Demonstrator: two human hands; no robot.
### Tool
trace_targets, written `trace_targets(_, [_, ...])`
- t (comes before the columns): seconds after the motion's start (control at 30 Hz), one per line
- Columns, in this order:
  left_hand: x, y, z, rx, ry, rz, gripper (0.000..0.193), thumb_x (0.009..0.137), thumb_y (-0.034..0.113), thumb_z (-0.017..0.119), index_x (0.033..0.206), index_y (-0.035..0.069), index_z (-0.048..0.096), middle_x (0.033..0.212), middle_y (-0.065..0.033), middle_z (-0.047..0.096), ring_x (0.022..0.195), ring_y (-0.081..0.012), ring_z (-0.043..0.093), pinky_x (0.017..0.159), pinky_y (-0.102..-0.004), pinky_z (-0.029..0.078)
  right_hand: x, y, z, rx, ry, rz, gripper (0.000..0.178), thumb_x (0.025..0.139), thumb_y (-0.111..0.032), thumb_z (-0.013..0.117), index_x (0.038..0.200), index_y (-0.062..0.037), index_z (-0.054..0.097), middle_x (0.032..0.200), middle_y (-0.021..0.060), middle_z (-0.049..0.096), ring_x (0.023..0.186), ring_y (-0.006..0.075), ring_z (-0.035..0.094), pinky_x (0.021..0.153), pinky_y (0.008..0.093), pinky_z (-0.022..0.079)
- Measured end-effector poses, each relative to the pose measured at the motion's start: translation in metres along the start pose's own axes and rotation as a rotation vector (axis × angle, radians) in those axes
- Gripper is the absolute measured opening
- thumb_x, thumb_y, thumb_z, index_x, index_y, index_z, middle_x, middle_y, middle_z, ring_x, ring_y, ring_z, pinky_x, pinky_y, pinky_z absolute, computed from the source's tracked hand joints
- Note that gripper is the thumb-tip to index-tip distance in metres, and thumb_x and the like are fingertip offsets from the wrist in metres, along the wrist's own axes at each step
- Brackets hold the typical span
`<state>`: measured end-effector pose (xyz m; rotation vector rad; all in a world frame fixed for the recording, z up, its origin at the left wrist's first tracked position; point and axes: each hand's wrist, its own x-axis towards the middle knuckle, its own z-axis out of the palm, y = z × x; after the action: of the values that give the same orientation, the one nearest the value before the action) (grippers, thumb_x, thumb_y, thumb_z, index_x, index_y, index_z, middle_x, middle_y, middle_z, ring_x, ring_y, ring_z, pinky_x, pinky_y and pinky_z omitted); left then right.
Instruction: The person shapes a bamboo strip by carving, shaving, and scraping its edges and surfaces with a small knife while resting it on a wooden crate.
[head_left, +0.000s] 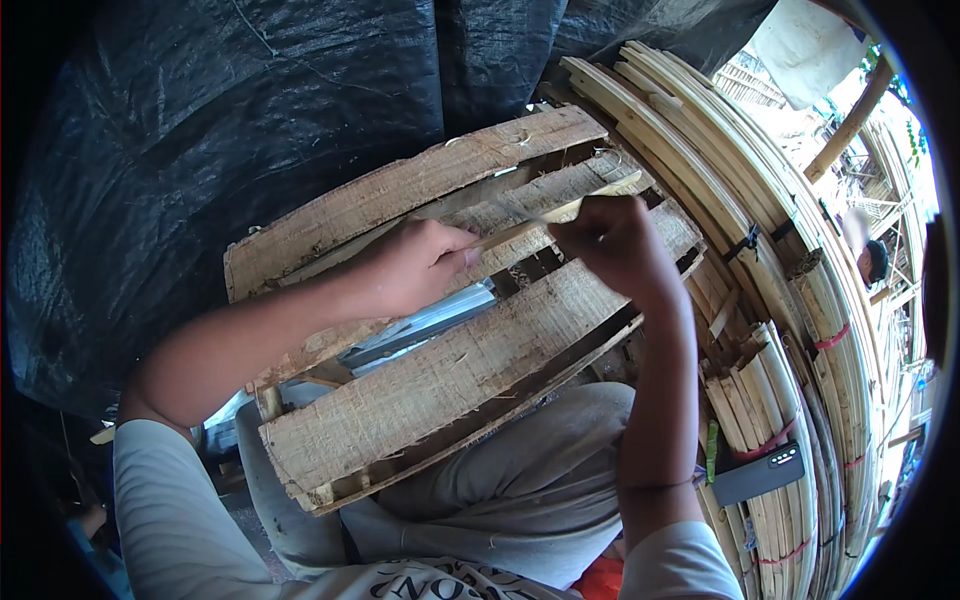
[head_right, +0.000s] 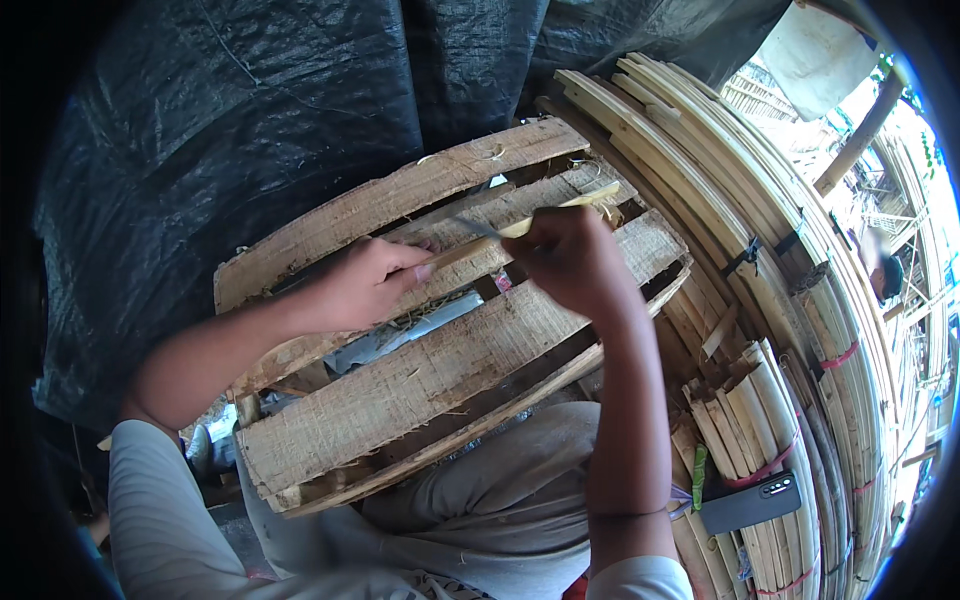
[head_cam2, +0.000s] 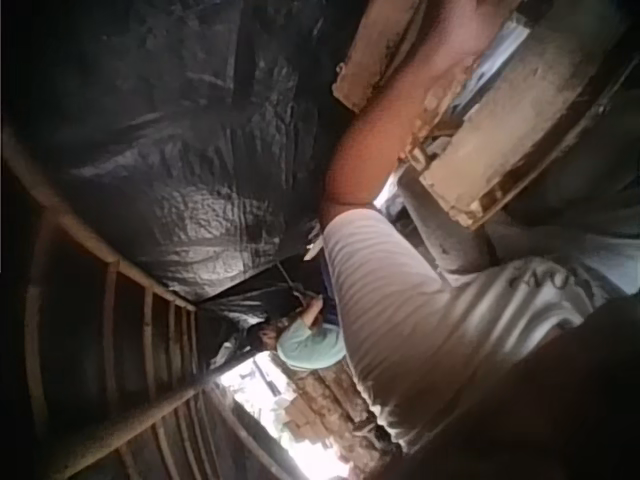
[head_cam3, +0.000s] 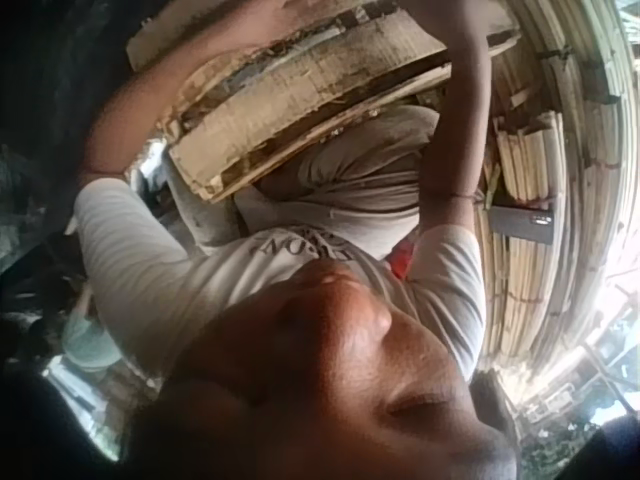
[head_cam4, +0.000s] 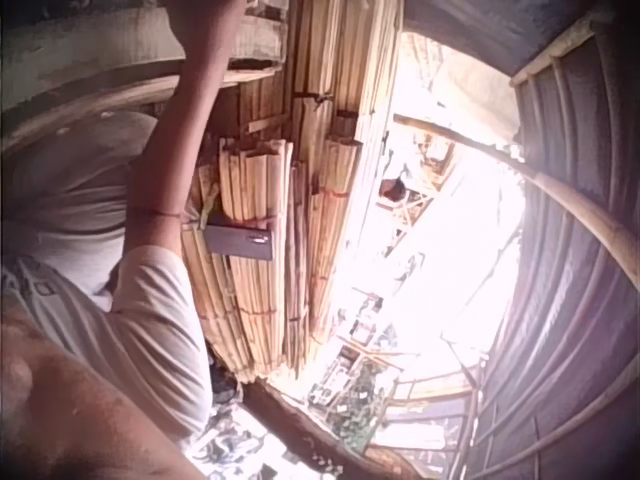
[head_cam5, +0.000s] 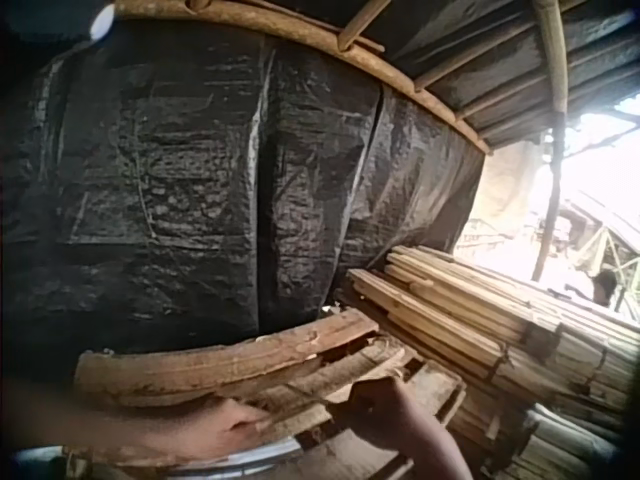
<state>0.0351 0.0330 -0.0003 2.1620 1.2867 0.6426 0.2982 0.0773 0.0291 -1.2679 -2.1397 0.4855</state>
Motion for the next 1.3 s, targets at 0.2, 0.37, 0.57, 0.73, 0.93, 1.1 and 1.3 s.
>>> trace_targets(0.2, [-0.001,0.001,-0.006,-0.048,-0.062,-0.086,0.022,0.105,0.014,0.056,0.095,-0.006,0.06,0.075,-0.0167,0.053,0.068,-0.0166,0.049,0.067,-0.038,0.045,0.002,0.01,0.008,0.046,-0.036,0.002,0.028,0.085,-0.024,0.082,0.073,-0.003,0.067,0.06,0.0055,0.062,0.055,0.0123,0.054,0.053,0.0327,0.044])
trace_targets(0.37, [0.003,0.01,0.0,-0.005,-0.006,0.003,0.023,0.104,0.016,0.057,0.094,-0.004,0.063,0.07,-0.0183,0.06,0.062,-0.0214,0.054,0.067,-0.041,0.047,0.012,0.048,-0.016,-0.105,0.115,0.14,0.025,0.086,-0.023,0.08,0.073,-0.0046,0.069,0.063,0.0075,0.067,0.057,0.0141,0.062,0.058,0.0333,0.051])
trace_targets(0.57, [0.001,0.008,0.002,-0.032,-0.029,-0.026,0.027,0.104,0.017,0.057,0.088,-0.005,0.058,0.067,-0.0182,0.056,0.061,-0.0207,0.05,0.065,-0.0413,0.045,0.017,0.067,-0.031,-0.035,0.099,0.194,0.022,0.084,-0.022,0.082,0.077,-0.0035,0.073,0.065,0.0062,0.068,0.059,0.0112,0.059,0.058,0.0325,0.047])
trace_targets(0.73, [0.002,0.013,-0.004,-0.076,-0.065,-0.131,0.025,0.104,0.016,0.059,0.09,-0.006,0.056,0.072,-0.0153,0.049,0.065,-0.0189,0.042,0.068,-0.0377,0.044,0.016,0.069,-0.029,0.02,0.027,-0.049,0.01,0.085,-0.014,0.078,0.087,-0.0045,0.077,0.073,0.009,0.073,0.067,0.0142,0.067,0.067,0.0337,0.053])
trace_targets(0.93, [0.0,0.014,-0.003,-0.056,-0.063,-0.103,0.03,0.105,0.015,0.058,0.085,-0.006,0.05,0.069,-0.014,0.045,0.064,-0.0181,0.04,0.067,-0.0374,0.044,0.012,0.073,-0.036,0.012,-0.015,-0.02,0.019,0.082,-0.026,0.082,0.081,-0.0076,0.076,0.072,0.0117,0.07,0.064,0.0224,0.067,0.065,0.0357,0.052])
trace_targets(1.1, [0.0,0.011,0.002,-0.045,-0.01,-0.043,0.026,0.104,0.014,0.058,0.088,-0.006,0.054,0.065,-0.0145,0.043,0.062,-0.019,0.04,0.068,-0.0362,0.045,0.015,0.085,-0.034,-0.081,0.186,0.213,0.02,0.08,-0.026,0.084,0.082,-0.0072,0.077,0.067,0.01,0.069,0.06,0.0195,0.064,0.06,0.0362,0.05])
trace_targets(1.3, [0.001,0.01,0.004,0.014,-0.048,-0.049,0.019,0.102,0.011,0.059,0.095,-0.007,0.059,0.078,-0.0215,0.059,0.071,-0.0236,0.056,0.078,-0.0373,0.05,0.017,0.112,-0.036,-0.283,0.318,0.191,0.018,0.082,-0.027,0.081,0.086,-0.01,0.078,0.08,0.0101,0.075,0.074,0.0242,0.073,0.071,0.0371,0.056])
